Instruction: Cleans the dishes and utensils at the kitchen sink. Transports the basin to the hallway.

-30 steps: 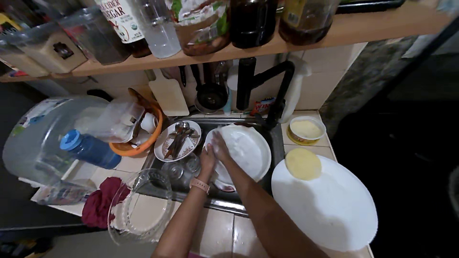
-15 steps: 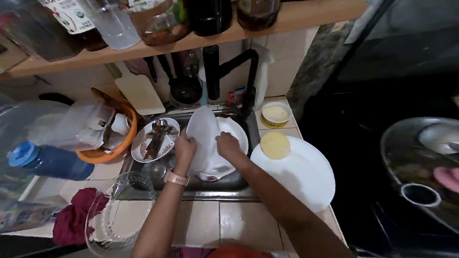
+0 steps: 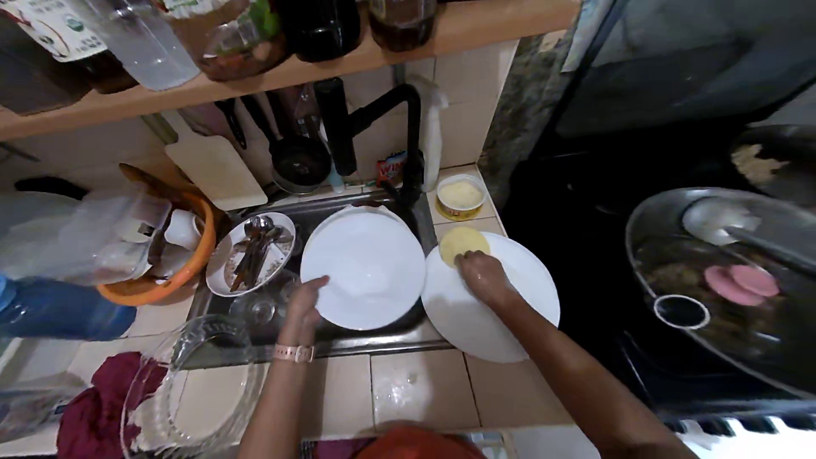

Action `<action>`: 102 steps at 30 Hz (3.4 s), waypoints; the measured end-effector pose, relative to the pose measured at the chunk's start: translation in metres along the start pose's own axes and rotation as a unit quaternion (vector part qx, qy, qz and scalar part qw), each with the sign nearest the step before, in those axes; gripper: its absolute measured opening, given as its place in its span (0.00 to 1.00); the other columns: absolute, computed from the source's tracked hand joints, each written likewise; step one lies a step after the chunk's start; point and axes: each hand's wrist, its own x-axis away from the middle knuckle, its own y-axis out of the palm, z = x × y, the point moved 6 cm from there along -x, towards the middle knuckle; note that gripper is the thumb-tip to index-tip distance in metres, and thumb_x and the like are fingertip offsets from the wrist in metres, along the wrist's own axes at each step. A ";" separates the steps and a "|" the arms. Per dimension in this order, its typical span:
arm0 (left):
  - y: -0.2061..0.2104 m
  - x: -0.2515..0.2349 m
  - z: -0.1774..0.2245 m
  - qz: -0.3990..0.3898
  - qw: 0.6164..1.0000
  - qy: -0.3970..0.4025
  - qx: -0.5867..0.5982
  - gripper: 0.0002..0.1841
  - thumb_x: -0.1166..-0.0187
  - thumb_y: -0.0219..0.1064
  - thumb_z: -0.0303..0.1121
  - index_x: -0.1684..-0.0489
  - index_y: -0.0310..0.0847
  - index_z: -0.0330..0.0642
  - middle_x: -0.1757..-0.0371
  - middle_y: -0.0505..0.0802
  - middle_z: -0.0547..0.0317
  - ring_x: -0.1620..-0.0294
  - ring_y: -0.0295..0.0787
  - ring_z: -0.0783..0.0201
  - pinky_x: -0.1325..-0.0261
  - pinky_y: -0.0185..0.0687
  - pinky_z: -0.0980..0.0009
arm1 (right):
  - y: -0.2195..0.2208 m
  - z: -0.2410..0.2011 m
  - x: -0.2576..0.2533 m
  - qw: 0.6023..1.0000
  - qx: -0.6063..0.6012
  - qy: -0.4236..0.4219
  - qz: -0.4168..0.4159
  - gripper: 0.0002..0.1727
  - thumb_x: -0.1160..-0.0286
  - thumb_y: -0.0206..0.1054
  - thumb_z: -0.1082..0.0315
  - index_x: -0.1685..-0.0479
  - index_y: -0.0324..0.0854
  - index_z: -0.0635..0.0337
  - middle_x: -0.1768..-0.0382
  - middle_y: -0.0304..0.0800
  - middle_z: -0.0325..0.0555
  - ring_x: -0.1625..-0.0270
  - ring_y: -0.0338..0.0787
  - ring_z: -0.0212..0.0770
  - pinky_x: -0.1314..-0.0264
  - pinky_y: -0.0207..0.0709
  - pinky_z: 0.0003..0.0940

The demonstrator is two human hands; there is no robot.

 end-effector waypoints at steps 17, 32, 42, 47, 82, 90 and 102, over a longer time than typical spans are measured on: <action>0.140 0.049 -0.049 -0.183 0.983 -0.005 -0.029 0.27 0.23 0.66 0.17 0.23 0.66 0.29 0.43 0.88 0.40 0.52 0.91 0.59 0.49 0.89 0.63 | -0.143 0.031 -0.056 0.957 -0.091 -0.028 0.275 0.14 0.15 0.59 0.76 0.40 0.86 0.73 0.41 0.87 0.75 0.33 0.85 0.76 0.32 0.73 0.73; 0.165 0.067 -0.066 -0.230 0.883 0.117 -0.391 0.39 0.16 0.67 0.39 0.11 0.52 0.26 0.15 0.69 0.27 0.14 0.67 0.41 0.13 0.62 0.54 | -0.080 -0.031 -0.107 0.998 -0.027 -0.039 0.039 0.19 0.18 0.64 0.72 0.32 0.82 0.70 0.34 0.83 0.76 0.29 0.80 0.76 0.29 0.71 0.74; 0.097 0.040 -0.025 -0.210 0.856 0.107 -0.460 0.23 0.08 0.54 0.36 0.19 0.73 0.35 0.25 0.82 0.35 0.24 0.80 0.43 0.19 0.71 0.48 | 0.053 -0.141 -0.121 0.970 0.050 -0.107 -0.211 0.33 0.13 0.62 0.59 0.12 0.63 0.66 0.15 0.64 0.72 0.12 0.61 0.72 0.14 0.52 0.73; 0.036 0.021 -0.015 -0.149 0.884 0.094 -0.434 0.22 0.09 0.55 0.35 0.21 0.74 0.33 0.26 0.82 0.34 0.23 0.78 0.41 0.19 0.69 0.46 | 0.091 -0.188 -0.080 0.966 0.042 -0.065 -0.247 0.29 0.07 0.52 0.56 0.20 0.70 0.72 0.18 0.71 0.69 0.13 0.68 0.65 0.12 0.55 0.65; 0.003 -0.010 -0.051 -0.183 0.813 0.228 -0.504 0.20 0.10 0.56 0.34 0.30 0.83 0.31 0.25 0.84 0.36 0.16 0.71 0.41 0.10 0.55 0.53 | 0.104 -0.136 -0.144 0.969 -0.209 0.106 -0.073 0.26 0.10 0.59 0.64 0.21 0.70 0.73 0.19 0.72 0.67 0.14 0.70 0.59 0.11 0.59 0.51; 0.008 -0.007 -0.050 -0.179 0.774 0.255 -0.551 0.19 0.09 0.55 0.33 0.33 0.85 0.31 0.28 0.86 0.36 0.18 0.72 0.38 0.11 0.55 0.49 | 0.077 -0.125 -0.131 0.920 -0.361 0.150 -0.012 0.28 0.07 0.52 0.63 0.15 0.63 0.72 0.18 0.70 0.68 0.17 0.74 0.60 0.15 0.66 0.51; 0.010 -0.003 -0.053 -0.180 0.730 0.256 -0.608 0.20 0.07 0.51 0.33 0.32 0.84 0.31 0.27 0.85 0.35 0.17 0.70 0.36 0.11 0.54 0.47 | -0.017 -0.157 -0.069 0.963 -0.260 0.046 0.048 0.27 0.12 0.54 0.73 0.14 0.65 0.62 0.27 0.78 0.71 0.22 0.78 0.67 0.21 0.71 0.60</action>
